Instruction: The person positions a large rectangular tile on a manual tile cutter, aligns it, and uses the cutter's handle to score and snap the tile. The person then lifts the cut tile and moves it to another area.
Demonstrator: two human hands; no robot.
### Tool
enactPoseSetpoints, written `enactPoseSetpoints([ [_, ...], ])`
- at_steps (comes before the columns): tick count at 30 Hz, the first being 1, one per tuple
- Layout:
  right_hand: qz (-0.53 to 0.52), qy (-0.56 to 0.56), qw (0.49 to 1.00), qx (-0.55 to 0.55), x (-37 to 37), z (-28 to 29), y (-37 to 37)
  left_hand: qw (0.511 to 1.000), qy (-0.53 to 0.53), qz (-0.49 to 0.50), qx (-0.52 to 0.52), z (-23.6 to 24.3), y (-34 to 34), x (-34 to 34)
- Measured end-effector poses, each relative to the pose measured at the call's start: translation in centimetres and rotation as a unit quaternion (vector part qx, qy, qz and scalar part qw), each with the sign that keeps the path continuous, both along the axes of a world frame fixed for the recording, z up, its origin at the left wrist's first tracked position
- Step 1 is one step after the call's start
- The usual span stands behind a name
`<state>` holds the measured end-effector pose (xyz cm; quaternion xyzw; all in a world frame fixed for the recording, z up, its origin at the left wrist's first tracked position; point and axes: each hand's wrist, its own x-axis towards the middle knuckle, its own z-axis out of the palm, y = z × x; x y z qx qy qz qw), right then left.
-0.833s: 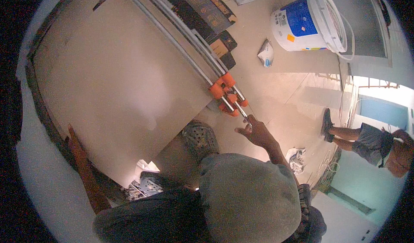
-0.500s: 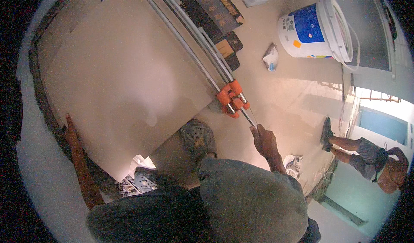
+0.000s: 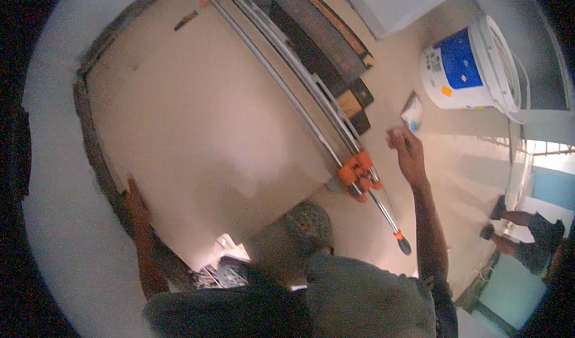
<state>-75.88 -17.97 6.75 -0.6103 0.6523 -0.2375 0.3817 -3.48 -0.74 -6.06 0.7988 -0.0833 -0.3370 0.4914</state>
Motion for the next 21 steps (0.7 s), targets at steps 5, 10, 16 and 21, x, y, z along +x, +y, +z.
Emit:
enactPoseSetpoints([
  [5,0.061,-0.214,0.967,0.125,9.8,-5.9,-13.3,0.992,-0.072,0.003,0.103,3.9,-4.0,-4.0],
  [10,0.078,0.040,0.984,0.154,15.9,-5.2,-14.6,0.982,-0.093,0.023,0.164,4.5,-3.0,-3.2],
  [16,0.046,0.056,0.997,-0.004,15.3,-7.0,-12.8,0.919,-0.222,-0.045,0.323,1.9,-3.4,-1.9],
  [21,0.037,0.052,0.996,0.057,15.9,-5.9,-13.0,0.952,-0.167,-0.098,0.237,1.1,-2.1,-0.9],
])
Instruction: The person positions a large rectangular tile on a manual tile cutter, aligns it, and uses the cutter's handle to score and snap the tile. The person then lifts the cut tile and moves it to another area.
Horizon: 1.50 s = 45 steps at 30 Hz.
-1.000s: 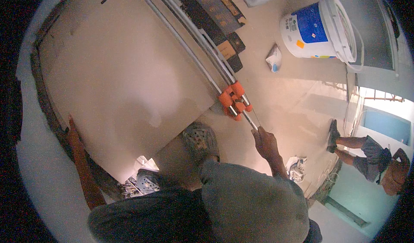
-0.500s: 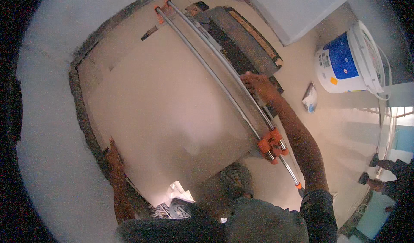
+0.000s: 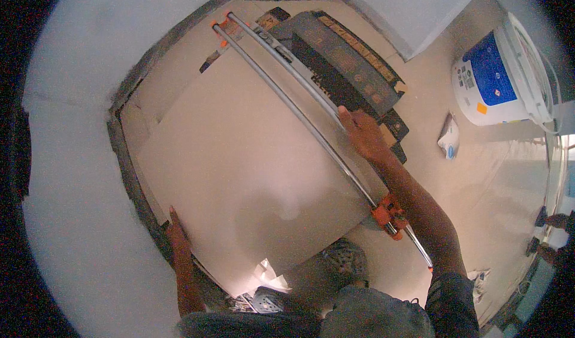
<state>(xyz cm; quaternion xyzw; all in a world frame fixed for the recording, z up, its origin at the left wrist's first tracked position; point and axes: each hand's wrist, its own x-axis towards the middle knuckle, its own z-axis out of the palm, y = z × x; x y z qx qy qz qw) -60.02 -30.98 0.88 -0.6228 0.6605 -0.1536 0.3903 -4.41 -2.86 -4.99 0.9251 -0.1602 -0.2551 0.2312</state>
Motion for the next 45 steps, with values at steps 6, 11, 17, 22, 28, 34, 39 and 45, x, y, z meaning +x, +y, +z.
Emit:
enactPoseSetpoints([
  [6,0.006,0.010,0.999,-0.042,0.4,1.1,0.1,0.990,0.068,0.106,-0.065,1.9,-1.2,-2.7],
  [11,0.016,0.005,0.999,-0.043,0.4,1.2,0.1,0.997,-0.002,0.056,0.054,0.3,-0.4,0.2],
  [17,-0.006,-0.022,0.996,-0.091,0.2,1.0,0.4,0.989,0.046,0.082,-0.116,1.1,-1.1,-2.9],
  [22,-0.002,-0.054,0.995,-0.087,0.3,0.3,0.6,0.982,0.050,0.116,-0.143,0.4,-0.8,-3.1],
  [28,0.023,-0.059,0.993,-0.104,0.0,-0.7,0.3,0.982,0.040,0.129,-0.131,0.6,-1.1,-3.0],
  [34,0.002,-0.062,0.996,-0.066,0.1,-0.2,0.5,0.980,0.024,0.147,-0.133,0.8,-1.0,-3.7],
  [39,0.014,-0.060,0.994,-0.093,-0.5,-1.4,0.9,0.985,0.019,0.083,-0.152,2.1,-1.6,-5.4],
  [45,0.117,-0.022,0.985,-0.128,0.4,-0.9,0.1,0.992,-0.026,0.106,-0.068,-0.8,0.8,-1.1],
])
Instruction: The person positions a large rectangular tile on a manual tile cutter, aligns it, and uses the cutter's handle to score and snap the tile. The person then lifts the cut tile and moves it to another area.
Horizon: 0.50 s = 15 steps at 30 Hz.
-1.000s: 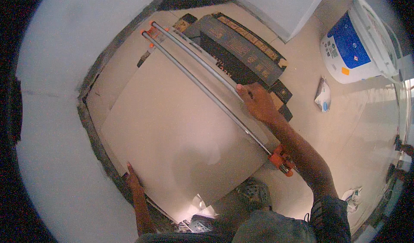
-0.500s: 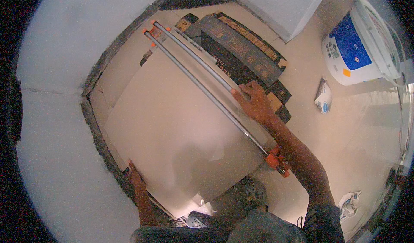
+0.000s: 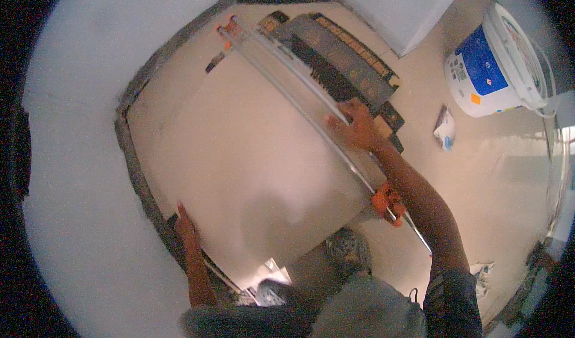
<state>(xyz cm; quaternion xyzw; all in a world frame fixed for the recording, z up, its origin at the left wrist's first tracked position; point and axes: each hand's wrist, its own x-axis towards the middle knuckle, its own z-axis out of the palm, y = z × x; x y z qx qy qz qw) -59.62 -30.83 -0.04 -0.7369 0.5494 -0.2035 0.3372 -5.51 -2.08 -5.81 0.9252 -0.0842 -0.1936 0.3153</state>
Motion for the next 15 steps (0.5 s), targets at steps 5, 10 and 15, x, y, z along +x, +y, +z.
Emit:
enactPoseSetpoints([
  [5,0.028,0.064,0.997,-0.014,-1.3,-2.1,-1.0,0.995,0.021,0.028,-0.092,0.5,-1.4,-1.5],
  [10,0.011,0.130,0.990,-0.057,-0.8,-1.9,-0.7,0.995,0.016,0.028,-0.099,-0.3,-0.9,-1.2],
  [15,-0.020,0.101,0.995,-0.011,-1.3,-3.1,-1.6,0.975,-0.092,-0.051,-0.194,-1.1,-0.4,-2.4],
])
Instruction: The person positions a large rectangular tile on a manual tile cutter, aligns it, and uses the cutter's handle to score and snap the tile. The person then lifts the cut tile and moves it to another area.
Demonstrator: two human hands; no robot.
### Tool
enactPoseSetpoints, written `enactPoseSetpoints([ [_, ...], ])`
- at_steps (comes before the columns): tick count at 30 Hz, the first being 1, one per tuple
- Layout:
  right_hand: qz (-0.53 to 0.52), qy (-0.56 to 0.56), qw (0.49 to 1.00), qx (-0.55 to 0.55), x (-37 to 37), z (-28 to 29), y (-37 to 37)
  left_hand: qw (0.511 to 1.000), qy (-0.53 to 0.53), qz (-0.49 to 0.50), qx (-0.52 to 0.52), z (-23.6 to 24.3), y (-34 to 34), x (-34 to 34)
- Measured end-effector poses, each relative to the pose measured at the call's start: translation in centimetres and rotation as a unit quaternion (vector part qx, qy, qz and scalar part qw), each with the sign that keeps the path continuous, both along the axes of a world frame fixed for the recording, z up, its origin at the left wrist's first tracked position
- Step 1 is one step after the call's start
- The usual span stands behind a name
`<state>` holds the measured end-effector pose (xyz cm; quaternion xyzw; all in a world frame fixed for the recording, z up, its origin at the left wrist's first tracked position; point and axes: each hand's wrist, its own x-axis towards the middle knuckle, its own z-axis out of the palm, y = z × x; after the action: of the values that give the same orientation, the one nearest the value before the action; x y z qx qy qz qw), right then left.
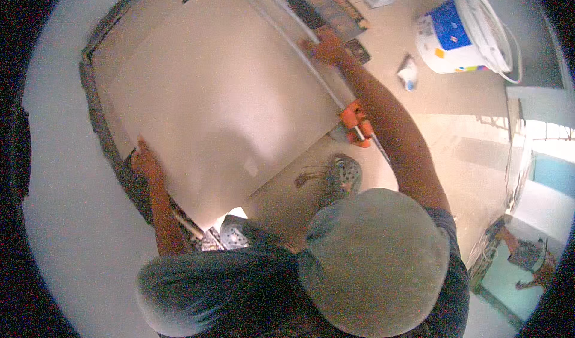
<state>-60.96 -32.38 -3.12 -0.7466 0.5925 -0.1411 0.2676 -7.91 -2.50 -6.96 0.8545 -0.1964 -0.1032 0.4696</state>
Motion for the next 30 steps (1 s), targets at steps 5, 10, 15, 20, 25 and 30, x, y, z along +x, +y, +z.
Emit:
enactPoseSetpoints([
  [5,0.010,-0.003,0.999,-0.032,1.5,1.6,0.8,0.976,-0.208,0.026,0.058,-1.6,1.7,2.0],
  [10,0.100,-0.004,0.993,-0.066,-0.1,1.0,0.5,0.860,-0.476,-0.155,0.102,2.4,-0.4,-1.7],
  [15,0.048,-0.235,0.958,0.159,-4.6,5.8,3.0,0.774,0.040,-0.585,0.241,19.9,-5.8,-16.0],
  [20,0.189,-0.080,0.977,-0.055,-12.2,4.5,6.2,0.568,-0.097,-0.777,0.252,21.9,-5.4,-24.1],
  [25,0.221,-0.086,0.970,0.052,-13.9,4.7,10.5,0.666,-0.108,-0.699,0.237,13.2,-4.4,-31.2],
  [30,0.205,-0.105,0.966,0.116,-15.3,3.9,11.7,0.739,-0.081,-0.621,0.250,9.5,-3.9,-36.8],
])
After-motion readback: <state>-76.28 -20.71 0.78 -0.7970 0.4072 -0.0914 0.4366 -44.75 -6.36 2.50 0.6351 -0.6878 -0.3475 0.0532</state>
